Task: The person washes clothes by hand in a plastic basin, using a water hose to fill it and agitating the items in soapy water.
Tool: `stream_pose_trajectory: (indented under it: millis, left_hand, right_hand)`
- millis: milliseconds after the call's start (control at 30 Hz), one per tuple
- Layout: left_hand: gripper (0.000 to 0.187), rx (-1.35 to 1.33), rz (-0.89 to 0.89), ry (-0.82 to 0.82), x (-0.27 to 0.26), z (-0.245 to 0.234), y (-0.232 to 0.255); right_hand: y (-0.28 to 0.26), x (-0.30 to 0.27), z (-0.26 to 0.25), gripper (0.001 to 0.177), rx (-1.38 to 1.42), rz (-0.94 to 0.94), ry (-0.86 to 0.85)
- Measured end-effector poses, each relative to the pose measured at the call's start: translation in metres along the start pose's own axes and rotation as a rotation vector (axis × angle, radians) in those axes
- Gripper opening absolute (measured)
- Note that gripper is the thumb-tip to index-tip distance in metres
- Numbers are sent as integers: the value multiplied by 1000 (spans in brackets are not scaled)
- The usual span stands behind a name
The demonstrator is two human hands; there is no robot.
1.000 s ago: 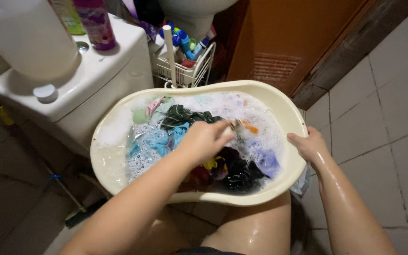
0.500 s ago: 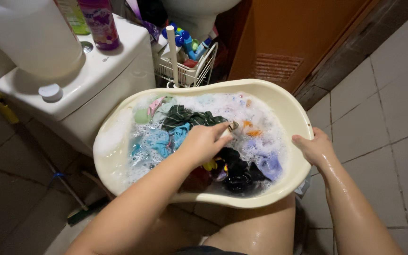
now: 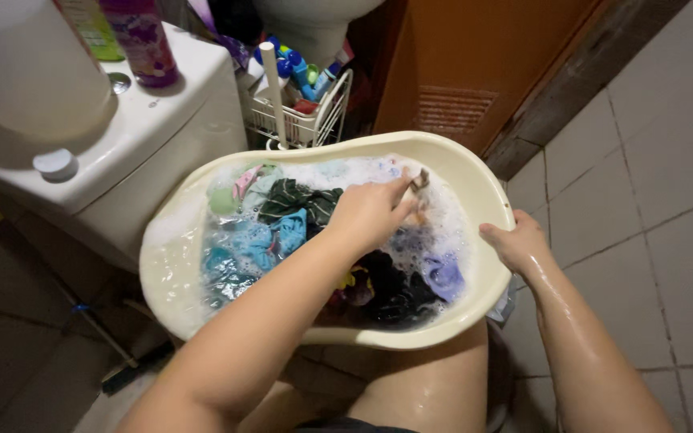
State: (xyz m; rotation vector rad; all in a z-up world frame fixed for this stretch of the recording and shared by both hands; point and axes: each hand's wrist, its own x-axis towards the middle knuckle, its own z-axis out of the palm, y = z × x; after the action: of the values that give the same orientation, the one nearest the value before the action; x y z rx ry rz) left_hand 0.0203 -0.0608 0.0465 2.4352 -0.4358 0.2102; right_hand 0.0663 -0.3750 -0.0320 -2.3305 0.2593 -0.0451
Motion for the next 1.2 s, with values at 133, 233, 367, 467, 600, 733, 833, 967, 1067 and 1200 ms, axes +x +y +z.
stream_pose_trajectory:
  millis: [133, 233, 367, 467, 600, 733, 833, 967, 1067, 1200]
  left_hand:
    - [46, -68, -109, -98, 30, 37, 8]
    - [50, -119, -90, -178, 50, 70, 15]
    - [54, -300, 5, -338, 49, 98, 15]
    - [51, -240, -44, -506, 42, 93, 21]
    - [47, -65, 127, -553, 17, 85, 32]
    - [36, 86, 117, -507, -21, 93, 23]
    - [32, 195, 148, -467, -40, 101, -9]
    - [24, 221, 204, -400, -45, 123, -62]
    - [28, 268, 151, -486, -35, 135, -89]
    - [32, 344, 35, -636, -15, 138, -93]
  right_hand:
    - [-7, -4, 0, 52, -18, 16, 4]
    - [-13, -6, 1, 51, -16, 25, 17]
    - [-8, -10, 0, 50, 4, 14, 26]
    - [-3, -4, 0, 51, -64, -11, 46]
    - [4, -1, 6, 49, -69, -47, 83]
    - [7, -3, 7, 50, 6, -39, 70]
    - [3, -4, 8, 49, -30, -42, 87]
    - [-1, -12, 5, 49, -30, -25, 70]
    - [-6, -13, 3, 49, -33, -35, 61]
    - [-7, -15, 4, 48, -3, 7, 49]
